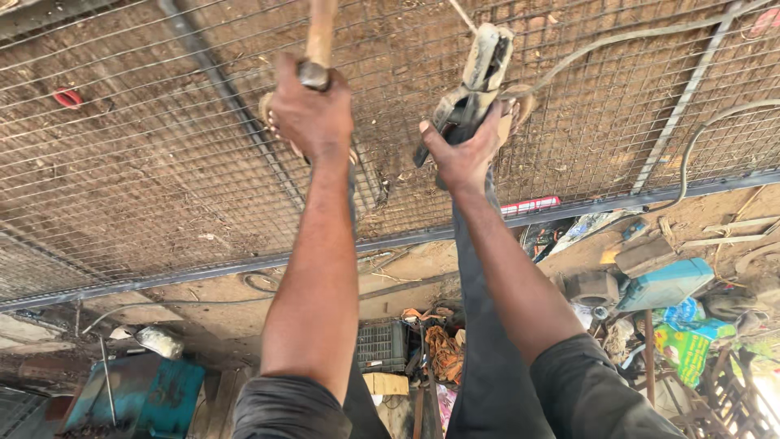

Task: The person welds components of a metal grid frame together using a welding rod and electrode holder, then strikes the joints with a hammer.

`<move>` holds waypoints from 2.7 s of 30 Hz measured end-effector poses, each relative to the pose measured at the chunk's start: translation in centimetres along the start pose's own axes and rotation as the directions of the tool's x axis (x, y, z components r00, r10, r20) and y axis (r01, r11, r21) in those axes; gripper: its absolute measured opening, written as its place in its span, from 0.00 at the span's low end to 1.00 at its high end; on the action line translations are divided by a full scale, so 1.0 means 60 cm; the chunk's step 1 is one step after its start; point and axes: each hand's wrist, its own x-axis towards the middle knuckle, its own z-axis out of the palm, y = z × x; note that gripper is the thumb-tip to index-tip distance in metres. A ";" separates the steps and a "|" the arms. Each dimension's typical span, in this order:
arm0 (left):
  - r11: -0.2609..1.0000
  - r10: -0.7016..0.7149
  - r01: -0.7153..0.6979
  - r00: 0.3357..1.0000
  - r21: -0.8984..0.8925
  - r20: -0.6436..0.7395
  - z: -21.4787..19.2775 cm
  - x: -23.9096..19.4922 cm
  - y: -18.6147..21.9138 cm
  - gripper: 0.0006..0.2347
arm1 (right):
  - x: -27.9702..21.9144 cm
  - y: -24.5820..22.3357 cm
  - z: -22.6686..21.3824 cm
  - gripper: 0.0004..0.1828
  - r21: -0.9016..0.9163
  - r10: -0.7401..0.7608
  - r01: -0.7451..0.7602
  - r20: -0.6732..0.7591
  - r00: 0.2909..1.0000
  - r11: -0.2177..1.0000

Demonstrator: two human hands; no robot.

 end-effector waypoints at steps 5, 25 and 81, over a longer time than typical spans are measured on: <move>0.992 0.111 -0.100 0.981 0.075 -0.159 -0.050 0.049 -0.047 0.12 | -0.005 -0.045 0.042 0.58 -0.134 -0.015 0.023 0.058 0.998 0.991; 0.985 -0.016 0.001 0.996 0.173 0.086 -0.056 0.106 0.054 0.17 | 0.045 -0.098 0.078 0.55 -0.103 -0.073 0.082 0.084 0.994 0.991; 0.997 0.038 -0.050 0.977 0.052 0.211 0.050 0.034 0.206 0.08 | 0.189 -0.072 0.024 0.38 -0.072 -0.371 0.387 0.175 0.912 0.919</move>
